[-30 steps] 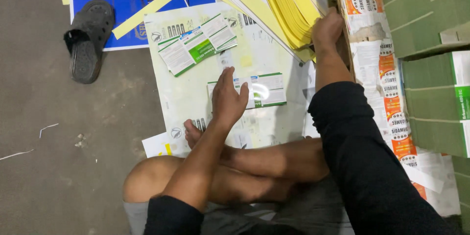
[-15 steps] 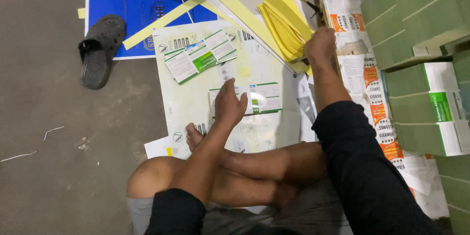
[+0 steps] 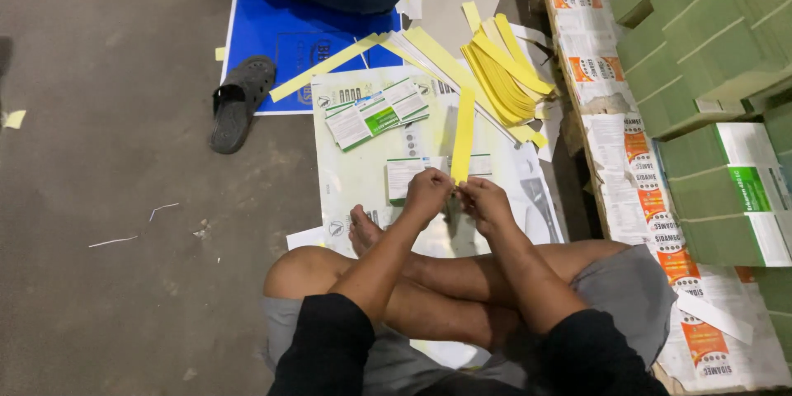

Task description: Applying yellow adhesive labels to stacks of printed medicine boxes.

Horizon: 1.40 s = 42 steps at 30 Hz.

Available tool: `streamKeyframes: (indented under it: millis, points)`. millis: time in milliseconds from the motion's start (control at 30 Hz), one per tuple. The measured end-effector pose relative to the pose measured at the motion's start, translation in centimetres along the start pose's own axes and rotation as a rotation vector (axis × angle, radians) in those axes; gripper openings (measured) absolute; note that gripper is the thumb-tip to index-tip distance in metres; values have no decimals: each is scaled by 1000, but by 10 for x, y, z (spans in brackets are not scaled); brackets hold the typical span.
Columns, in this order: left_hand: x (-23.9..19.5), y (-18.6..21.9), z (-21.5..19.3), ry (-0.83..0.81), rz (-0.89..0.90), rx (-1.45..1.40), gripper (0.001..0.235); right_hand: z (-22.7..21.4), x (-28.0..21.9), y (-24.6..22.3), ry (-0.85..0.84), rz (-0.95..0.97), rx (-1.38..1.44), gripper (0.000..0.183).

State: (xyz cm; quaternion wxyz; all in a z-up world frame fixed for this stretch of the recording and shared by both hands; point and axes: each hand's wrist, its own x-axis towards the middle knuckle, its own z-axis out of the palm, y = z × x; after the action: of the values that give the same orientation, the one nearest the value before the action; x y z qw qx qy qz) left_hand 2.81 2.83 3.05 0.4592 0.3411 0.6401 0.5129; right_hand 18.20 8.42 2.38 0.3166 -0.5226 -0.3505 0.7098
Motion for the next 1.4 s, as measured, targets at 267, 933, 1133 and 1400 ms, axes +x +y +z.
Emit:
streamKeyframes:
  millis: [267,933,1133,1400]
  points:
    - [-2,-7,-3,31,-23,42,17,8,9,13,-11,-21,79,21]
    - [-6,-5,-13,31,265,415,16,39,-31,-11,108,-533,-618,36]
    - [-6,-6,-17,-22,297,484,15,40,-38,-21,95,-534,-672,39]
    - [-20,17,-15,-15,300,584,14,45,-48,-28,137,-563,-720,40]
